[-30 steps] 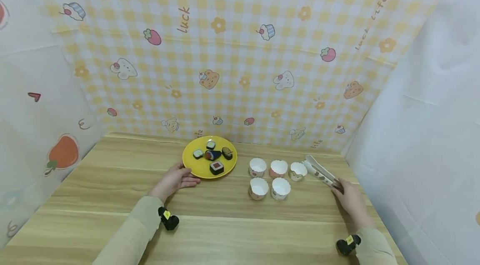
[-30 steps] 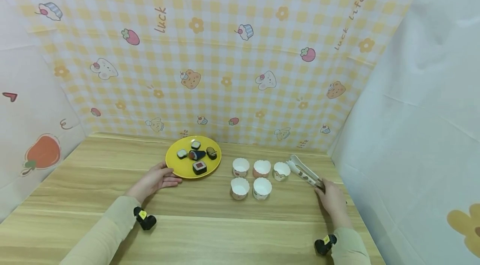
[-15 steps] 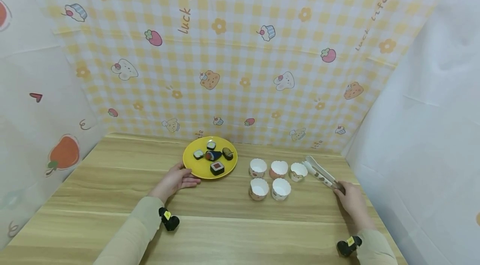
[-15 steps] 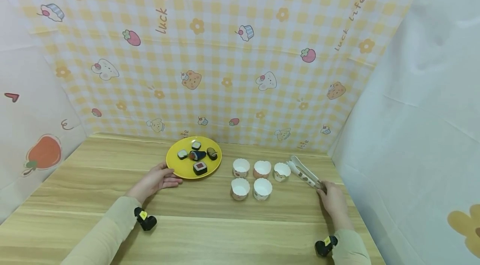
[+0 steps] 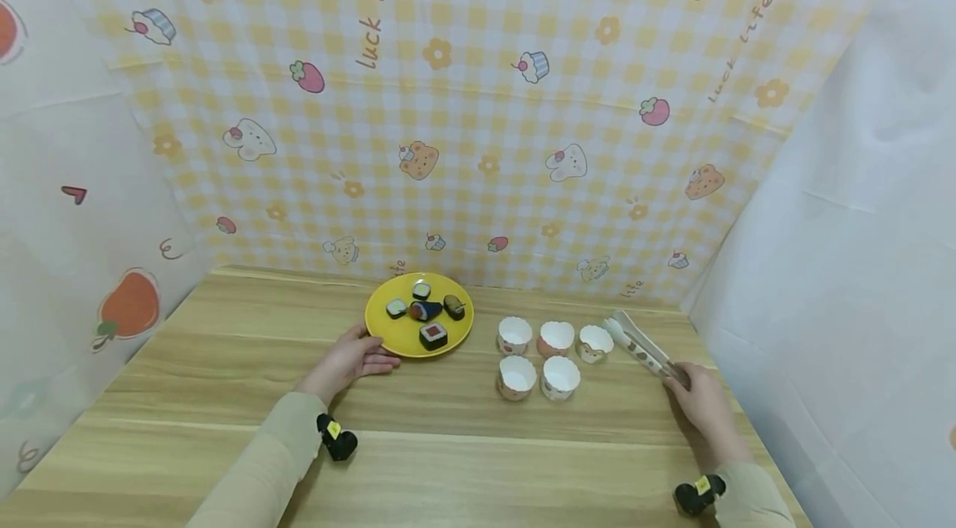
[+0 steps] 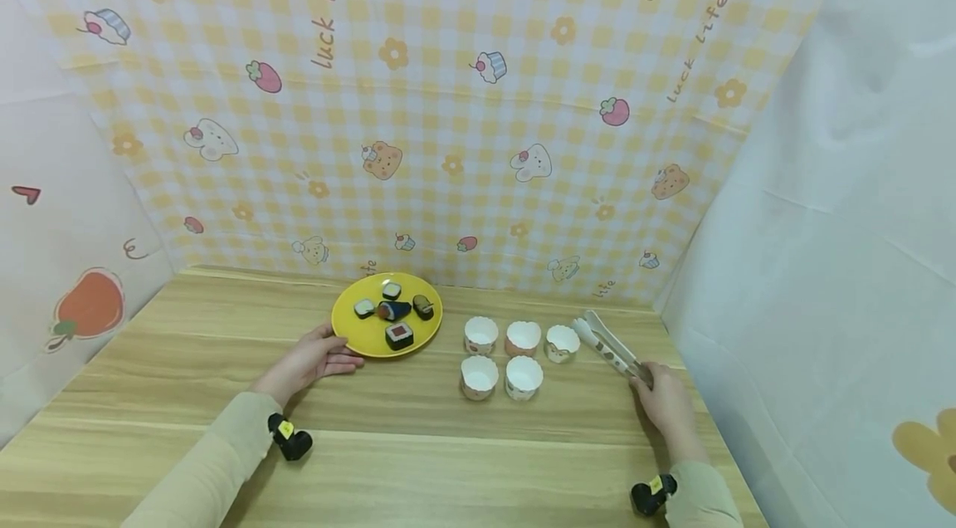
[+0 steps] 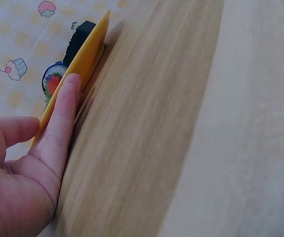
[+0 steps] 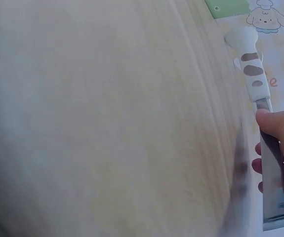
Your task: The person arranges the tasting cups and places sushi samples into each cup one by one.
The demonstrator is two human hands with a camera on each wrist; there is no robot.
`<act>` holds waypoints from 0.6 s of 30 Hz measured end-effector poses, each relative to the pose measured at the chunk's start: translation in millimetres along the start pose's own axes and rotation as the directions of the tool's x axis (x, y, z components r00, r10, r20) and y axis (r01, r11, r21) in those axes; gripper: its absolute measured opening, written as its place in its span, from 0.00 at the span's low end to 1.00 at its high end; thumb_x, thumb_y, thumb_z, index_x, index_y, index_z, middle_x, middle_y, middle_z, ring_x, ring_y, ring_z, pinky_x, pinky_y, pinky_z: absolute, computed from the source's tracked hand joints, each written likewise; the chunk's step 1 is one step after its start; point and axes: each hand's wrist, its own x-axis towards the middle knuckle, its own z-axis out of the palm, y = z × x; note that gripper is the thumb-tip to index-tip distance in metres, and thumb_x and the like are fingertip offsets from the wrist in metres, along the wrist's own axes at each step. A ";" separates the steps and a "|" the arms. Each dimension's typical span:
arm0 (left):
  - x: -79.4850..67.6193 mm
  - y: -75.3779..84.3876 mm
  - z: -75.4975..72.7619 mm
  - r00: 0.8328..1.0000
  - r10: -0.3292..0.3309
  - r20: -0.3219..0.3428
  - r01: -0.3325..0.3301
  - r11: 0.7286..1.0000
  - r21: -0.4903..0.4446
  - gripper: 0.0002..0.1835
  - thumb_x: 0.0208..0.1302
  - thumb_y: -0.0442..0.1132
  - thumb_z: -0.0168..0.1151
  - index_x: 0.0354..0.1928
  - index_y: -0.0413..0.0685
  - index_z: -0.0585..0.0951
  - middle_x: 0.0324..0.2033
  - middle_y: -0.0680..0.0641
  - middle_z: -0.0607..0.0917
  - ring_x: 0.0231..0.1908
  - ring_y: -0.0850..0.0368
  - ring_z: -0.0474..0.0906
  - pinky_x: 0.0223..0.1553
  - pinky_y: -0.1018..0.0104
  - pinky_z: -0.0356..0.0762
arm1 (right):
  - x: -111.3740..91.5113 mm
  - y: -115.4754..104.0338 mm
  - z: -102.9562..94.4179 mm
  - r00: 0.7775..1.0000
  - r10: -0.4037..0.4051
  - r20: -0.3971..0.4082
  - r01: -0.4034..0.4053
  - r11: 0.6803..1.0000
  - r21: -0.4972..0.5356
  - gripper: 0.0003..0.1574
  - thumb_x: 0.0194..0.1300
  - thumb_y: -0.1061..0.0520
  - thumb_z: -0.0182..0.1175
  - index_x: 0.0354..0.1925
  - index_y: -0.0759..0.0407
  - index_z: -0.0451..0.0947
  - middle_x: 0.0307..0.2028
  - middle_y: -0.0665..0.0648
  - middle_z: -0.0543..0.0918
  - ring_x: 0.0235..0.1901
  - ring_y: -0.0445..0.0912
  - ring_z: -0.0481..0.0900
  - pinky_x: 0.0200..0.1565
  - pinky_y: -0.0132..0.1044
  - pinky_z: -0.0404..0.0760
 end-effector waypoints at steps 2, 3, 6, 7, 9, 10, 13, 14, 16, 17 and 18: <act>0.7 -0.2 -0.5 1.000 -0.003 0.001 0.003 1.000 -0.003 0.27 0.75 0.30 0.37 0.70 0.30 0.44 0.32 0.38 0.83 0.34 0.47 0.85 0.39 0.57 0.84 | 0.1 -1.2 -2.1 1.000 -0.009 -0.014 0.009 1.000 -0.003 0.20 0.63 0.61 0.62 0.48 0.75 0.74 0.39 0.71 0.79 0.38 0.64 0.78 0.38 0.59 0.77; 1.0 -0.1 -0.8 1.000 -0.006 -0.001 0.006 1.000 -0.002 0.27 0.75 0.30 0.37 0.70 0.30 0.44 0.32 0.38 0.83 0.34 0.47 0.85 0.39 0.57 0.84 | 0.2 -1.9 -3.2 1.000 -0.013 -0.019 0.013 1.000 -0.006 0.20 0.63 0.61 0.62 0.48 0.75 0.74 0.39 0.71 0.79 0.38 0.64 0.78 0.38 0.59 0.77; 1.3 -0.1 -1.3 1.000 -0.011 -0.007 0.011 1.000 -0.003 0.26 0.75 0.30 0.37 0.70 0.31 0.45 0.33 0.38 0.83 0.34 0.47 0.85 0.39 0.57 0.84 | 0.4 -3.0 -5.9 0.999 -0.024 -0.027 0.024 1.000 -0.020 0.19 0.63 0.61 0.61 0.47 0.76 0.75 0.38 0.71 0.80 0.37 0.64 0.78 0.37 0.59 0.77; 1.1 0.0 -1.4 1.000 -0.011 -0.007 0.011 1.000 -0.001 0.26 0.75 0.30 0.37 0.69 0.31 0.45 0.33 0.38 0.83 0.34 0.47 0.85 0.39 0.57 0.84 | 0.6 -3.4 -6.9 0.999 -0.026 -0.024 0.026 0.999 -0.028 0.19 0.63 0.61 0.61 0.47 0.76 0.75 0.38 0.71 0.80 0.36 0.64 0.78 0.36 0.59 0.77; 0.6 0.4 -1.2 1.000 -0.010 -0.007 0.010 1.000 -0.002 0.26 0.75 0.30 0.36 0.69 0.30 0.45 0.33 0.38 0.83 0.34 0.47 0.85 0.39 0.57 0.84 | 0.5 -3.8 -8.2 1.000 -0.025 -0.018 0.024 0.999 -0.039 0.19 0.63 0.60 0.61 0.47 0.76 0.75 0.38 0.72 0.80 0.37 0.64 0.79 0.37 0.59 0.77; 0.3 0.4 -1.0 1.000 -0.009 -0.004 0.009 1.000 -0.001 0.25 0.75 0.30 0.36 0.69 0.30 0.46 0.33 0.38 0.83 0.34 0.47 0.85 0.39 0.57 0.84 | 0.3 -3.9 -8.8 1.000 -0.023 -0.016 0.022 0.999 -0.046 0.19 0.64 0.60 0.60 0.47 0.75 0.75 0.39 0.72 0.80 0.37 0.65 0.79 0.36 0.60 0.78; -0.6 0.9 -0.6 1.000 -0.008 0.003 0.008 1.000 0.004 0.26 0.75 0.30 0.36 0.69 0.29 0.45 0.33 0.37 0.83 0.34 0.47 0.85 0.40 0.57 0.84 | -0.4 -4.9 -10.9 1.000 -0.015 -0.010 0.014 0.997 -0.073 0.20 0.65 0.58 0.59 0.48 0.74 0.75 0.40 0.72 0.80 0.38 0.66 0.79 0.36 0.60 0.78; -0.8 1.0 -0.4 1.000 -0.007 0.004 0.007 1.000 0.004 0.26 0.75 0.30 0.36 0.69 0.29 0.45 0.33 0.37 0.83 0.34 0.47 0.85 0.40 0.57 0.84 | -1.0 -5.1 -11.3 1.000 -0.010 -0.011 0.009 0.997 -0.080 0.21 0.65 0.57 0.59 0.49 0.74 0.75 0.40 0.72 0.80 0.39 0.66 0.79 0.36 0.61 0.78; -1.2 1.1 -0.3 1.000 -0.004 0.011 0.004 1.000 0.010 0.26 0.75 0.30 0.36 0.69 0.28 0.44 0.33 0.37 0.83 0.35 0.47 0.84 0.40 0.57 0.84 | -1.3 -5.8 -12.5 1.000 -0.002 -0.008 0.001 0.996 -0.093 0.21 0.66 0.56 0.58 0.50 0.73 0.74 0.41 0.72 0.79 0.39 0.66 0.79 0.35 0.61 0.78; -1.4 1.4 -0.1 1.000 -0.003 0.013 0.003 1.000 0.010 0.27 0.75 0.30 0.36 0.69 0.28 0.44 0.34 0.37 0.83 0.35 0.47 0.84 0.40 0.57 0.84 | -1.5 -6.2 -13.0 1.000 0.003 -0.005 -0.003 0.995 -0.098 0.21 0.67 0.56 0.58 0.50 0.72 0.74 0.42 0.72 0.79 0.39 0.66 0.79 0.34 0.61 0.78; -1.6 1.3 -0.1 1.000 -0.003 0.015 0.003 1.000 0.009 0.27 0.75 0.30 0.36 0.70 0.29 0.44 0.34 0.37 0.83 0.35 0.47 0.84 0.40 0.56 0.84 | -1.2 -6.5 -13.6 1.000 0.006 0.000 -0.006 0.995 -0.101 0.22 0.68 0.55 0.57 0.51 0.72 0.73 0.42 0.72 0.78 0.40 0.66 0.78 0.34 0.61 0.78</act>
